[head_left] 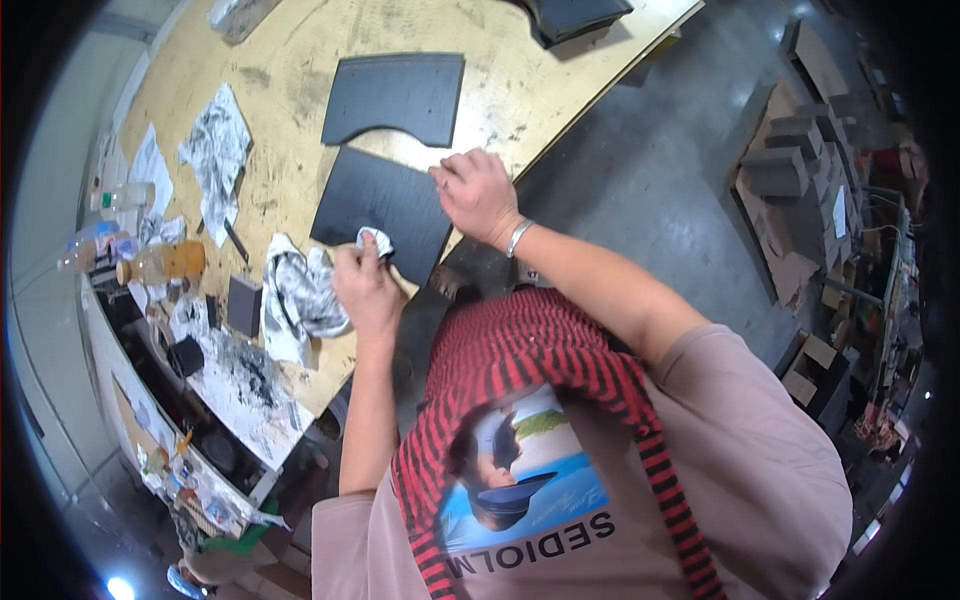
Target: The person is applying a liquid from a bottle to a cloth and using it to clean or polish black shaped furniture components on a workbench.
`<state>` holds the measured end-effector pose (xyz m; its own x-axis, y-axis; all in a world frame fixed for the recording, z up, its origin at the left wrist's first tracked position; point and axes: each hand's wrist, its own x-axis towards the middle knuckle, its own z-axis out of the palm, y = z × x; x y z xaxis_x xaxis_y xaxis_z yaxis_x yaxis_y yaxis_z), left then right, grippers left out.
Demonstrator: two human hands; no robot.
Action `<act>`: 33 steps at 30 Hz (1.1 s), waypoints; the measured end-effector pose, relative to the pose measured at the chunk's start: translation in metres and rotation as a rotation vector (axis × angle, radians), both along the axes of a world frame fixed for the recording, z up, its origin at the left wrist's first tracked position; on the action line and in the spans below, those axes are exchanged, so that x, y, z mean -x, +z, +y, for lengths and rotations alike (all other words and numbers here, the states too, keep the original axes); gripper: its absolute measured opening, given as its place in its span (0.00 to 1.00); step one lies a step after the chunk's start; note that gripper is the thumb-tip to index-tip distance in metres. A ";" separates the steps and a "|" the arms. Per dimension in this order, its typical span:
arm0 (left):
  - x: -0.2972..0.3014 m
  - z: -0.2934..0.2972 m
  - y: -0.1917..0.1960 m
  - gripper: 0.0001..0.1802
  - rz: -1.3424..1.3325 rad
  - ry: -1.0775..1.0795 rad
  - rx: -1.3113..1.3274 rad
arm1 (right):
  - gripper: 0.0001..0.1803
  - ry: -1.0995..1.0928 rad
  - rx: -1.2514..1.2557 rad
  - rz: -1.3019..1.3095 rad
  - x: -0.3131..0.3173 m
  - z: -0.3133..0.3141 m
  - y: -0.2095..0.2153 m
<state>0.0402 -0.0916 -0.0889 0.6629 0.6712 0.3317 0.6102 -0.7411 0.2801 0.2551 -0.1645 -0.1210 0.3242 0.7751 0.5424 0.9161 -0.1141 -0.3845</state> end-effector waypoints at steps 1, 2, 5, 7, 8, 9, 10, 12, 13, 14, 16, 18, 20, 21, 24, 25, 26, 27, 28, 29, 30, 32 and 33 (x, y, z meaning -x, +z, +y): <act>0.002 0.017 -0.007 0.21 -0.044 -0.055 -0.081 | 0.08 -0.040 0.005 -0.043 0.003 0.002 0.009; 0.005 0.038 -0.016 0.20 -0.021 -0.017 -0.090 | 0.06 -0.029 0.074 -0.069 0.004 0.004 0.005; 0.001 0.067 -0.026 0.19 0.130 0.103 -0.088 | 0.05 -0.005 0.118 -0.047 0.002 0.009 0.002; -0.009 0.026 -0.010 0.25 0.004 -0.051 -0.107 | 0.08 -0.001 0.065 -0.021 0.010 0.007 0.004; -0.013 0.004 -0.005 0.26 0.055 -0.074 -0.077 | 0.11 -0.014 0.033 -0.034 0.014 0.010 -0.002; -0.011 -0.009 -0.013 0.27 0.066 -0.106 -0.063 | 0.13 -0.009 0.051 -0.004 0.015 0.010 -0.006; -0.008 -0.006 -0.028 0.28 0.029 -0.124 -0.101 | 0.14 -0.003 0.059 0.014 0.013 0.008 -0.006; -0.020 0.024 -0.016 0.24 0.046 -0.123 -0.058 | 0.15 0.007 0.072 0.052 0.006 0.001 -0.006; -0.017 0.035 -0.008 0.20 0.095 -0.056 -0.086 | 0.15 0.025 0.069 0.078 0.011 0.001 -0.003; -0.017 0.039 -0.009 0.20 0.093 -0.062 -0.092 | 0.15 0.035 0.067 0.088 0.012 0.001 0.001; -0.020 0.046 -0.013 0.20 0.078 0.017 -0.082 | 0.13 0.023 0.038 0.071 0.014 -0.001 0.002; -0.023 0.009 -0.022 0.21 0.025 -0.139 -0.086 | 0.12 -0.011 0.029 0.054 0.009 -0.003 0.003; -0.023 -0.006 -0.023 0.24 0.029 -0.207 -0.067 | 0.13 -0.020 0.047 0.058 0.008 -0.005 0.000; -0.023 -0.004 -0.021 0.24 0.011 -0.226 -0.068 | 0.15 -0.010 0.073 0.071 0.005 -0.006 -0.002; -0.030 0.027 -0.023 0.25 0.018 -0.131 0.020 | 0.14 0.001 0.061 0.075 0.008 -0.003 -0.005; -0.036 0.041 -0.023 0.24 0.023 -0.056 0.019 | 0.14 0.015 0.049 0.083 0.011 0.000 -0.004; -0.042 0.050 -0.024 0.23 0.053 0.003 0.043 | 0.13 0.023 0.036 0.085 0.012 0.002 -0.003; -0.037 0.043 -0.024 0.23 0.047 -0.005 0.037 | 0.13 0.015 0.030 0.079 0.015 0.002 -0.002; -0.040 0.023 -0.018 0.22 0.059 -0.069 -0.042 | 0.12 0.008 0.023 0.076 0.013 0.002 -0.004; -0.041 0.006 -0.014 0.21 0.071 -0.129 -0.127 | 0.12 0.005 0.011 0.073 0.014 0.005 -0.005; -0.030 -0.001 -0.031 0.21 0.097 -0.154 -0.054 | 0.12 0.008 0.012 0.082 0.015 0.006 -0.006; -0.045 -0.016 0.029 0.20 0.335 -0.156 0.135 | 0.11 -0.016 0.024 0.076 0.013 0.003 -0.012; -0.038 0.000 0.010 0.19 0.189 -0.181 0.005 | 0.11 -0.012 0.017 0.075 0.013 0.004 -0.011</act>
